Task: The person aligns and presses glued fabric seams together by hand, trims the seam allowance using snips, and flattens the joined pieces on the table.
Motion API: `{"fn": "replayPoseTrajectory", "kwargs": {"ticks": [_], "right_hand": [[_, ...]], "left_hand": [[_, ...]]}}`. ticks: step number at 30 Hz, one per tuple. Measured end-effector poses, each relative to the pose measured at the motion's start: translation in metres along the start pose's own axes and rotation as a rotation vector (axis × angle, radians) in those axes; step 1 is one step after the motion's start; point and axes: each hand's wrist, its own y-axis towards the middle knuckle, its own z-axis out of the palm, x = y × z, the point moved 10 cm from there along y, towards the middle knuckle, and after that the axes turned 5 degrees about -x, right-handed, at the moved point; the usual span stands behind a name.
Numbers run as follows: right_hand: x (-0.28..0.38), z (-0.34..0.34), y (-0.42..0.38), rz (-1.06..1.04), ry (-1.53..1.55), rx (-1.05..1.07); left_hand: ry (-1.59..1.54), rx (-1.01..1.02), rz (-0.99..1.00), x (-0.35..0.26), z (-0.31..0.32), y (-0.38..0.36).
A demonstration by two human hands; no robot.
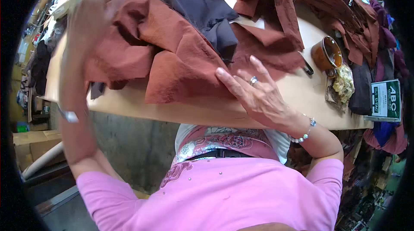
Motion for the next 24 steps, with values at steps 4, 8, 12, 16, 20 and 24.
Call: {"fn": "replayPoseTrajectory", "kwargs": {"ticks": [4, 8, 12, 16, 20, 24], "right_hand": [[-0.042, -0.01, -0.005, 0.295, 0.528, 0.107], [-0.121, -0.005, 0.024, 0.452, 0.544, -0.078], [-0.157, 0.065, 0.041, 0.418, 0.274, 0.026], [-0.159, 0.098, 0.048, 0.56, 0.368, 0.257], [-0.175, 0.057, 0.049, 0.559, 0.417, 0.011], [-0.197, 0.016, 0.023, 0.618, 0.406, -0.125]], "left_hand": [[-0.479, 0.224, -0.158, -0.103, -0.008, -0.053], [-0.478, 0.189, -0.401, -0.125, 0.014, -0.093], [-0.465, 0.096, -0.524, -0.12, 0.044, -0.112], [-0.69, 0.232, -0.428, -0.124, 0.067, -0.105], [-0.157, 0.171, 0.128, -0.083, 0.073, -0.086], [0.237, 0.004, -0.011, 0.029, 0.023, -0.062]]}}
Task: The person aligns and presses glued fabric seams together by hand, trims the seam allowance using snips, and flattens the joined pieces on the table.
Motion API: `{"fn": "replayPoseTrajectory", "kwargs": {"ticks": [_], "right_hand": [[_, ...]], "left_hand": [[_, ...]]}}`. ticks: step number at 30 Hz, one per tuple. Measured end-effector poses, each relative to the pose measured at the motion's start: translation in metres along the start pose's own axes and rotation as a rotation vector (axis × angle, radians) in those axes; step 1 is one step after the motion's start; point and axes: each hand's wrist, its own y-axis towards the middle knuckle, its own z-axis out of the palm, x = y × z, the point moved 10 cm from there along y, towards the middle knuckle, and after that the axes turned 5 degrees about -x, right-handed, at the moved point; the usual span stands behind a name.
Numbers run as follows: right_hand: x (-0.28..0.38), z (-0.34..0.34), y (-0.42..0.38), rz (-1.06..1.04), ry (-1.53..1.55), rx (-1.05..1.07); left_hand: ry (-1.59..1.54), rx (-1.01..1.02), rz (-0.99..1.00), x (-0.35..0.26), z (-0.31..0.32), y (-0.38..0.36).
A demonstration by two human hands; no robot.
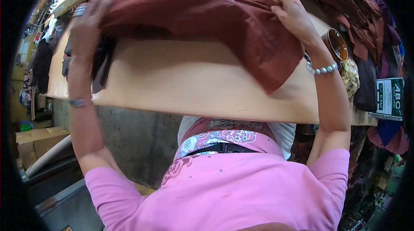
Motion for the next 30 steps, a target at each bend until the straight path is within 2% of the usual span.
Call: {"fn": "replayPoseTrajectory", "kwargs": {"ticks": [1, 3, 5, 6, 7, 9, 10, 13, 16, 19, 21, 22, 23, 24, 27, 29, 30], "right_hand": [[0.001, 0.0, -0.01, 0.021, 0.065, 0.034], [0.013, 0.0, -0.03, 0.02, 0.109, 0.063], [0.009, 0.012, -0.051, 0.101, 0.104, 0.226], [0.009, 0.018, -0.061, 0.126, 0.229, 0.265], [0.01, 0.02, -0.065, 0.122, 0.177, 0.271], [0.014, 0.026, -0.069, 0.113, 0.074, 0.294], [0.018, 0.029, -0.068, 0.038, 0.028, 0.26], [0.026, 0.038, -0.068, 0.105, 0.094, 0.233], [0.025, 0.042, -0.069, 0.042, 0.107, 0.181], [0.02, 0.036, -0.072, 0.111, 0.113, 0.135], [0.007, 0.032, -0.072, 0.166, 0.103, 0.119], [0.003, 0.029, -0.068, 0.061, 0.071, 0.047], [0.002, 0.029, -0.071, 0.087, 0.102, 0.078], [0.004, 0.029, -0.071, 0.113, 0.132, 0.105], [0.002, 0.03, -0.077, 0.106, 0.144, 0.216], [-0.004, 0.032, -0.085, 0.163, 0.132, 0.333], [-0.001, 0.03, -0.087, 0.124, 0.121, 0.35]], "left_hand": [[0.102, -0.086, 0.07, -0.003, -0.025, 0.003], [0.144, 0.032, 0.052, -0.019, -0.037, -0.014], [0.082, 0.304, 0.125, -0.043, -0.016, -0.05], [0.002, 0.501, 0.038, -0.044, -0.001, -0.07], [-0.08, 0.699, -0.053, -0.046, 0.011, -0.091], [-0.219, 0.772, -0.144, -0.054, -0.002, -0.104], [-0.287, 0.805, -0.192, -0.058, -0.008, -0.1], [-0.558, 0.649, -0.119, -0.094, -0.049, -0.023], [-0.935, 0.505, 0.076, -0.13, -0.057, 0.032], [-0.978, 0.475, 0.044, -0.16, 0.009, 0.04], [-0.523, 0.478, 0.121, -0.171, 0.053, 0.019], [-0.509, 0.43, 0.12, -0.169, 0.076, 0.001], [-0.498, 0.384, 0.121, -0.166, 0.089, -0.011], [-0.558, 0.418, -0.162, -0.15, 0.088, -0.014], [-0.415, 0.533, -0.23, -0.139, 0.076, -0.034], [-0.399, 0.518, -0.252, -0.123, 0.082, -0.048], [-0.39, 0.513, -0.261, -0.122, 0.079, -0.047]]}}
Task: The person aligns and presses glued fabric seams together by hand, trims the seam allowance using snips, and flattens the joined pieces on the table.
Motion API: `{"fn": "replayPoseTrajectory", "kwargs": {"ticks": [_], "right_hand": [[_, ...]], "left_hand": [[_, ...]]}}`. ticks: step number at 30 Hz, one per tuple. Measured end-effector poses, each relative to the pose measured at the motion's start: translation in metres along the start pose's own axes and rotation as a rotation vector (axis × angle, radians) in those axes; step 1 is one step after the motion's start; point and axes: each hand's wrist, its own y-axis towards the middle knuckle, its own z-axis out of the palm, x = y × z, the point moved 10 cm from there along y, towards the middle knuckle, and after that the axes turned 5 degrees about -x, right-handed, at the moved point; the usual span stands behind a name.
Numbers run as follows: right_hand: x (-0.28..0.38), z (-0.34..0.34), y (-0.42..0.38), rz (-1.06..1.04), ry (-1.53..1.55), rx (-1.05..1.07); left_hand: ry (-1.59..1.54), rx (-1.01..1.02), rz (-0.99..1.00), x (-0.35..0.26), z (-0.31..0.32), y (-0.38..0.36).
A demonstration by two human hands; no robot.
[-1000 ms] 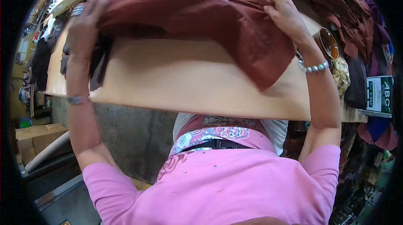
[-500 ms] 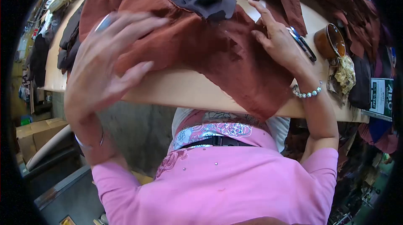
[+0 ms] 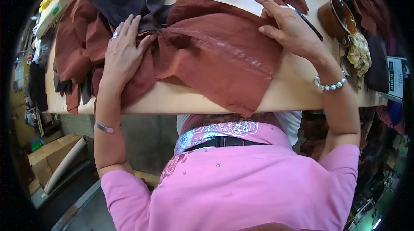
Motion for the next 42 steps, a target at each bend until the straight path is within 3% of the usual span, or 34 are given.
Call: {"fn": "replayPoseTrajectory", "kwargs": {"ticks": [4, 7, 9, 12, 17, 21, 27, 34, 42], "right_hand": [[-0.001, -0.009, -0.006, -0.022, -0.022, -0.098], [-0.002, -0.009, -0.008, -0.055, -0.026, -0.203], [-0.004, -0.01, -0.01, -0.066, 0.015, -0.258], [0.004, -0.017, -0.011, -0.217, -0.08, -0.338], [0.011, -0.022, -0.008, -0.1, -0.131, -0.19], [0.016, -0.021, -0.01, -0.192, -0.133, -0.234], [0.009, -0.019, -0.006, -0.134, -0.111, -0.207], [0.005, -0.018, -0.007, -0.207, -0.131, -0.255], [0.01, -0.021, -0.006, -0.211, -0.083, -0.264]], "left_hand": [[0.215, -0.201, 0.25, -0.07, -0.064, 0.009], [-0.114, -0.14, 0.509, -0.139, -0.069, 0.006], [-0.19, -0.056, 0.572, -0.172, -0.061, 0.006], [-0.316, 0.087, 0.521, -0.176, -0.032, 0.017], [-0.448, 0.207, 0.413, -0.164, -0.017, 0.022], [-0.474, 0.193, 0.448, -0.165, -0.018, 0.024], [-0.506, 0.218, 0.454, -0.167, -0.018, 0.028], [-0.544, 0.172, 0.492, -0.193, -0.016, 0.026], [-0.563, 0.294, 0.533, -0.197, -0.008, 0.027]]}}
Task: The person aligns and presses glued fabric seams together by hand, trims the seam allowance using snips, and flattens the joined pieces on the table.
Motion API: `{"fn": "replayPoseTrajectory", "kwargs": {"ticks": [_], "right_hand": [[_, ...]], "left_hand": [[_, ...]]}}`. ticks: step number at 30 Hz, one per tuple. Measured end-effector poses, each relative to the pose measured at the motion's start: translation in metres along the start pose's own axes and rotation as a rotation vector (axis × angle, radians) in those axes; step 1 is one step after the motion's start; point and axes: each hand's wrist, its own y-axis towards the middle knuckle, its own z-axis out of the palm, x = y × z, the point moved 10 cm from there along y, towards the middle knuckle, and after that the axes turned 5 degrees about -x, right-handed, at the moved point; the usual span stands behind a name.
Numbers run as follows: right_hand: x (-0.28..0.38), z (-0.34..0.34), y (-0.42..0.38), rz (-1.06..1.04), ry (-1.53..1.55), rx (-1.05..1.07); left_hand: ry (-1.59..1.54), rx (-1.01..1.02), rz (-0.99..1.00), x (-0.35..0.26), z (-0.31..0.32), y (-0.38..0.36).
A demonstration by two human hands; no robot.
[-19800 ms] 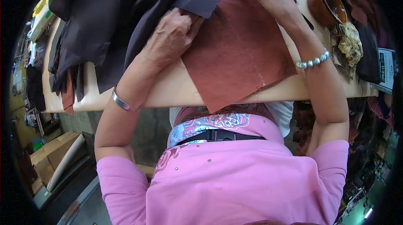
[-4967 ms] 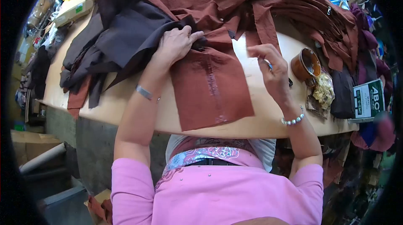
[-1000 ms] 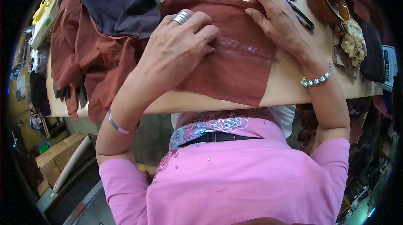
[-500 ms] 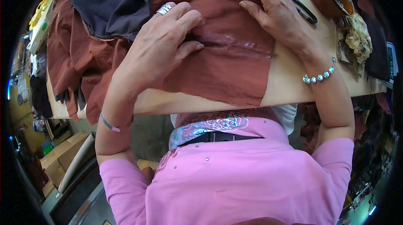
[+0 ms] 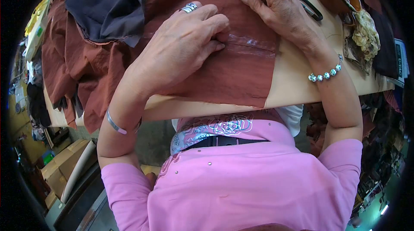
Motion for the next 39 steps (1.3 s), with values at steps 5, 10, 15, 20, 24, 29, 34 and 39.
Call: {"fn": "replayPoseTrajectory", "kwargs": {"ticks": [5, 10, 15, 20, 24, 29, 34, 39], "right_hand": [[-0.001, 0.0, 0.002, 0.038, 0.039, 0.02], [-0.007, 0.002, 0.002, 0.058, 0.043, 0.02], [-0.008, 0.003, -0.001, 0.008, -0.022, -0.017], [-0.003, 0.0, 0.001, 0.039, -0.01, -0.005], [-0.005, 0.001, 0.001, 0.013, 0.035, -0.021], [-0.002, -0.001, 0.0, -0.009, 0.01, -0.035], [-0.007, 0.003, 0.0, -0.056, 0.003, -0.06], [-0.001, -0.001, 0.0, -0.032, -0.006, -0.031]], "left_hand": [[-0.047, -0.104, 0.049, -0.011, -0.001, 0.005], [-0.035, -0.069, 0.046, -0.015, 0.004, 0.01], [-0.067, -0.047, 0.018, -0.014, 0.003, 0.013], [-0.098, -0.049, 0.018, -0.015, 0.003, 0.013], [-0.111, -0.054, 0.032, -0.014, 0.004, 0.014], [-0.114, -0.093, 0.088, -0.021, 0.005, 0.014], [0.045, -0.188, 0.24, -0.041, -0.001, 0.01], [0.064, -0.235, 0.084, -0.026, 0.0, 0.006]]}}
